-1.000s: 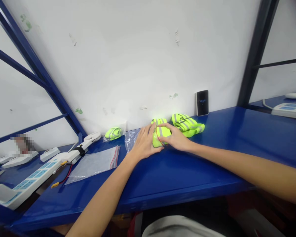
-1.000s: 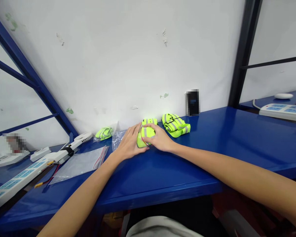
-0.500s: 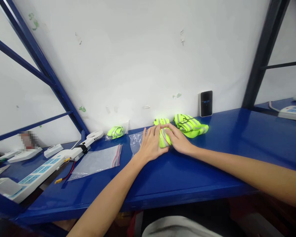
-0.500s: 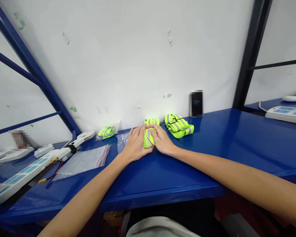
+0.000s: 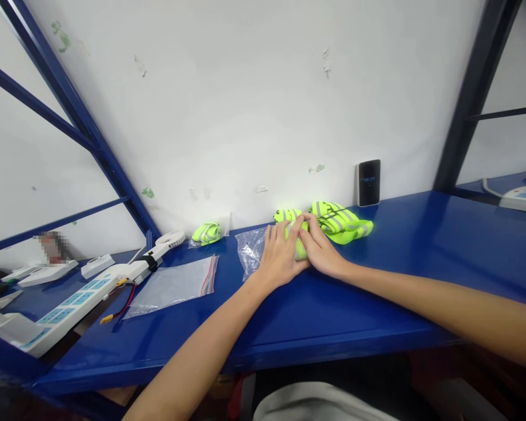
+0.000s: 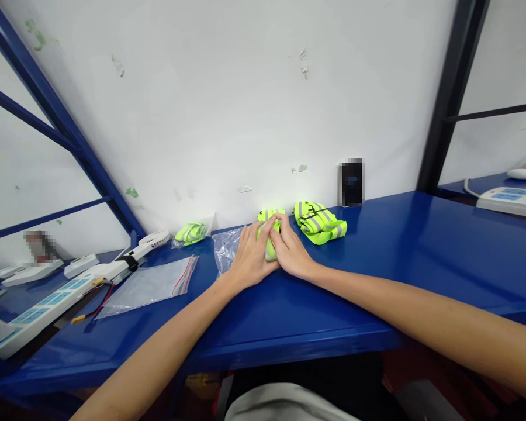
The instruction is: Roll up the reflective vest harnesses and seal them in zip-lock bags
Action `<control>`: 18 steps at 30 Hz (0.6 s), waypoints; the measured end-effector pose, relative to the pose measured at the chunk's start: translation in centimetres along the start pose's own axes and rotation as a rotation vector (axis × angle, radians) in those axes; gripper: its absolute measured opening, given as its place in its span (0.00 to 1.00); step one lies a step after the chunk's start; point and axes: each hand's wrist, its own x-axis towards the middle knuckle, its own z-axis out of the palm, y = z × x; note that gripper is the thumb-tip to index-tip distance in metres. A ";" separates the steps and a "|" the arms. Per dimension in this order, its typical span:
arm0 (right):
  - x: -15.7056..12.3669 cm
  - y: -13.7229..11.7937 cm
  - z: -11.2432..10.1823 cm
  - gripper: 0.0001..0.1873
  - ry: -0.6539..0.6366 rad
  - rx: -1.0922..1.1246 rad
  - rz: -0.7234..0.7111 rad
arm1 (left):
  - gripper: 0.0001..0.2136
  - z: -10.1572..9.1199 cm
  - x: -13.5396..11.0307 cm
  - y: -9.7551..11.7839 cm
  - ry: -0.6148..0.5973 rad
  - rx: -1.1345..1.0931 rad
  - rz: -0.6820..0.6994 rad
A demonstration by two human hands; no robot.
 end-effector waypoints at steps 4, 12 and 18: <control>0.3 0.0 -0.2 0.15 0.011 0.070 0.033 | 0.40 -0.1 0.2 -0.4 -0.020 0.058 0.060; 1.2 -0.5 -1.0 0.24 -0.193 0.443 0.279 | 0.40 -1.5 -0.8 -3.4 -0.039 0.137 0.033; 1.2 -1.0 -1.2 0.24 -0.246 0.392 0.306 | 0.38 -1.4 -1.1 -3.1 -0.036 0.113 0.042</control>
